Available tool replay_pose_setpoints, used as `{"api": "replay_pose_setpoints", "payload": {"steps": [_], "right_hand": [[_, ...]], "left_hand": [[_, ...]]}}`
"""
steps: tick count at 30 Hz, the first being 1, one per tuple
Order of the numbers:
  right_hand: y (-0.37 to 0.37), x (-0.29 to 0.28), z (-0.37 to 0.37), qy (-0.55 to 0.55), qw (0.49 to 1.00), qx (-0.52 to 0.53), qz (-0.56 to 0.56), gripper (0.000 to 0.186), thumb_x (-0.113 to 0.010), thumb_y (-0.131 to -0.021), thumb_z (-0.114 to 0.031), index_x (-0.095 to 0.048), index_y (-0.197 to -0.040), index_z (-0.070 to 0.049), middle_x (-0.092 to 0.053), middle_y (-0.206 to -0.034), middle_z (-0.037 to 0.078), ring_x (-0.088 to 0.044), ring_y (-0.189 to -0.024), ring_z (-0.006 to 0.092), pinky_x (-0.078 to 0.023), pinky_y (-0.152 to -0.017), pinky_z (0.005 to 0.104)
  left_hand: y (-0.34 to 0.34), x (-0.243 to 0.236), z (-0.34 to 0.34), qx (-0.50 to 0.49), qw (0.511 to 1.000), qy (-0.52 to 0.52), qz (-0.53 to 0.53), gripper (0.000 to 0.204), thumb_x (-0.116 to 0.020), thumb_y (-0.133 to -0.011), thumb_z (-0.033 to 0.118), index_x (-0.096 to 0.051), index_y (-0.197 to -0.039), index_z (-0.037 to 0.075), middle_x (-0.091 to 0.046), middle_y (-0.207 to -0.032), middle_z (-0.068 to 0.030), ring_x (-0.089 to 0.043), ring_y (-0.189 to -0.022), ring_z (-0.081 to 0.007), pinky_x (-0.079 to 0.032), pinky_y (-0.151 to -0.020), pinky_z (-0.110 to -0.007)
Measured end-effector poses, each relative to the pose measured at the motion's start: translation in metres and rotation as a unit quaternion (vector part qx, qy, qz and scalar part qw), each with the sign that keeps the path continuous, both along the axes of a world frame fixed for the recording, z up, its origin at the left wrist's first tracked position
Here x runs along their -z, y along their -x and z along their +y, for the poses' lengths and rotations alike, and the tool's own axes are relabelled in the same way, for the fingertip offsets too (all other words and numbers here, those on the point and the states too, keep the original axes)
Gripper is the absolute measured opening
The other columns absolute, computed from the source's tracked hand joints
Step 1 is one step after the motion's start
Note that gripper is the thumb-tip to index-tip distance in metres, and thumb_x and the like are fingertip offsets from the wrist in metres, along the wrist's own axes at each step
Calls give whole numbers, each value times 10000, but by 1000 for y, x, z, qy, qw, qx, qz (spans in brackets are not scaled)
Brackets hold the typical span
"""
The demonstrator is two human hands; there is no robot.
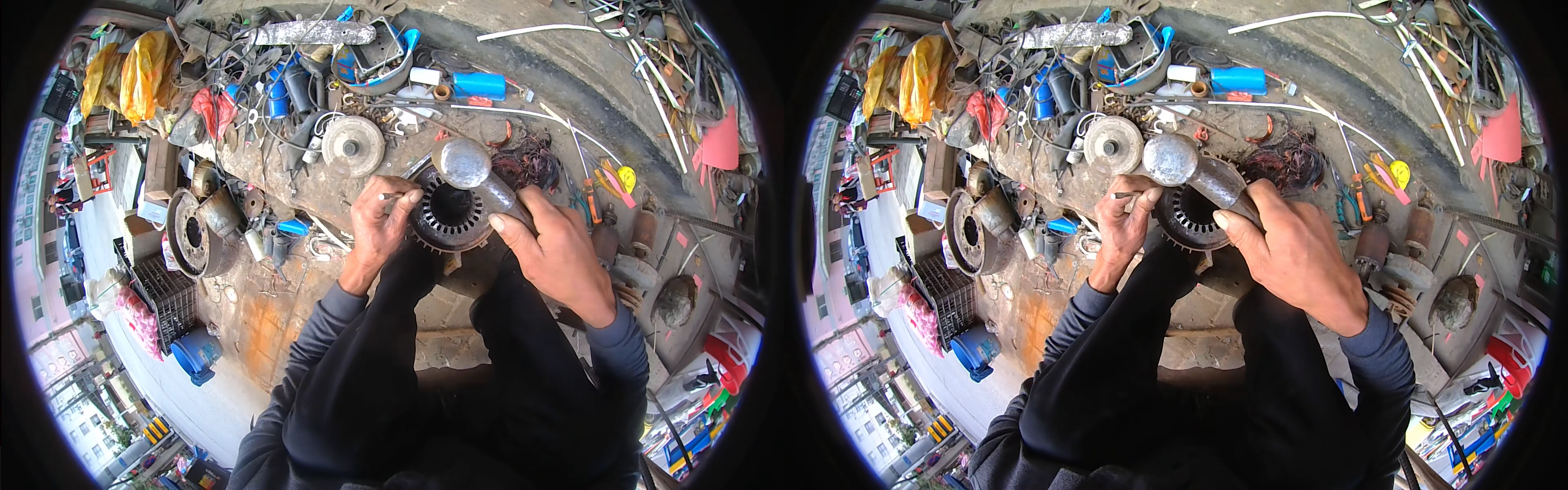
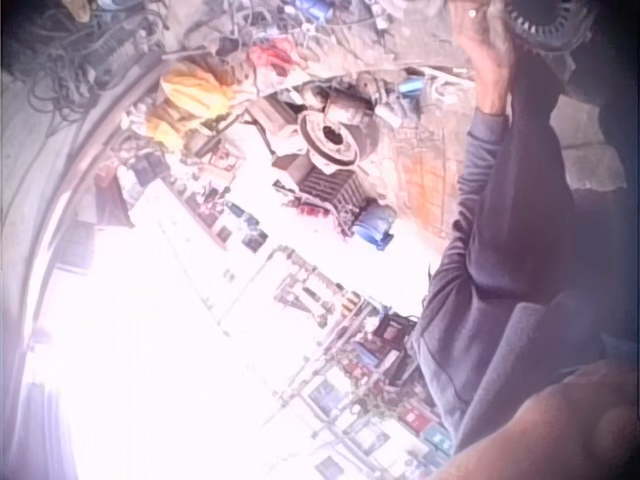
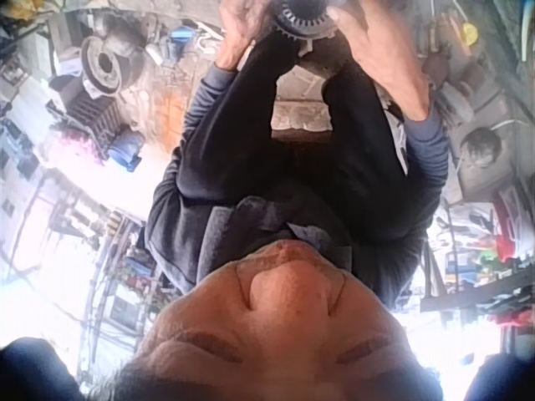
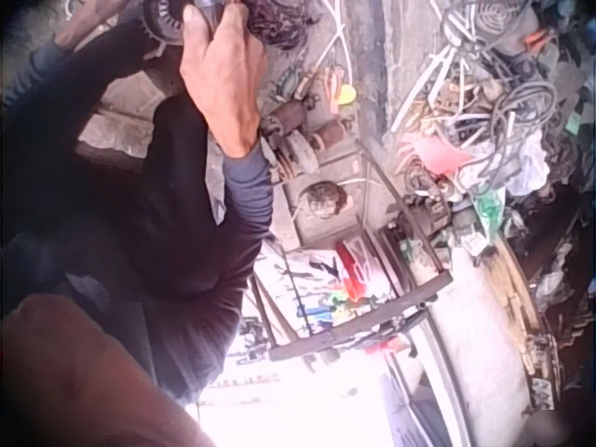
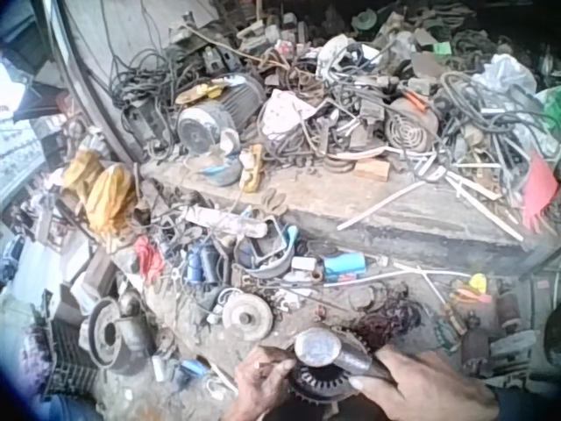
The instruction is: The person uses a hammer and a metal rod to tap around the inner circumference of a cylindrical motor stator. They then use pliers to pull and remove copper wire coils from the stator slots.
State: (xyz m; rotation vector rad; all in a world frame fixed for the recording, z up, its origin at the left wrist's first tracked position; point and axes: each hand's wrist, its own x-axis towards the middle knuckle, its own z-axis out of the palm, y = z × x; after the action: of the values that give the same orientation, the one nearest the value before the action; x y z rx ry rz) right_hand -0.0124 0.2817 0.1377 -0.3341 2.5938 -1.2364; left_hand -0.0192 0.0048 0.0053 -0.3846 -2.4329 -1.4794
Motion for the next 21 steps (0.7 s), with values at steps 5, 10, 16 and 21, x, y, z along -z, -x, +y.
{"api": "replay_pose_setpoints", "payload": {"steps": [5,10,16,21], "right_hand": [[0,-8,1,37,999,12,4,318,-720,-1055,-276,-577,-995,2,-652,-763,271,-668,-742,519,-481,-631,557],[-2,-9,4,25,1000,11,-11,338,-720,-1059,-290,-575,-996,9,-653,-781,273,-667,-757,519,-482,-646,555],[-1,-18,-2,26,1000,9,-4,342,-732,-1053,-308,-592,-1000,0,-658,-766,256,-678,-719,498,-493,-625,539],[-13,-45,-7,57,996,-33,66,343,-789,-1014,-324,-609,-1008,-33,-670,-725,191,-704,-606,402,-516,-543,479]], "left_hand": [[-6,-2,0,9,1000,12,-3,101,-824,-954,89,-754,-962,17,-779,-950,-79,-715,-883,-277,-563,-814,-381],[-8,4,-6,14,999,36,-6,108,-835,-941,100,-762,-963,24,-777,-944,-80,-703,-869,-282,-558,-801,-381],[-9,10,2,31,997,73,20,119,-849,-905,95,-763,-974,50,-765,-964,-71,-680,-922,-295,-541,-849,-399],[-16,30,-1,39,994,97,22,228,-861,-876,98,-763,-1078,61,-762,-1136,-89,-673,-1152,-314,-532,-1010,-416]]}}
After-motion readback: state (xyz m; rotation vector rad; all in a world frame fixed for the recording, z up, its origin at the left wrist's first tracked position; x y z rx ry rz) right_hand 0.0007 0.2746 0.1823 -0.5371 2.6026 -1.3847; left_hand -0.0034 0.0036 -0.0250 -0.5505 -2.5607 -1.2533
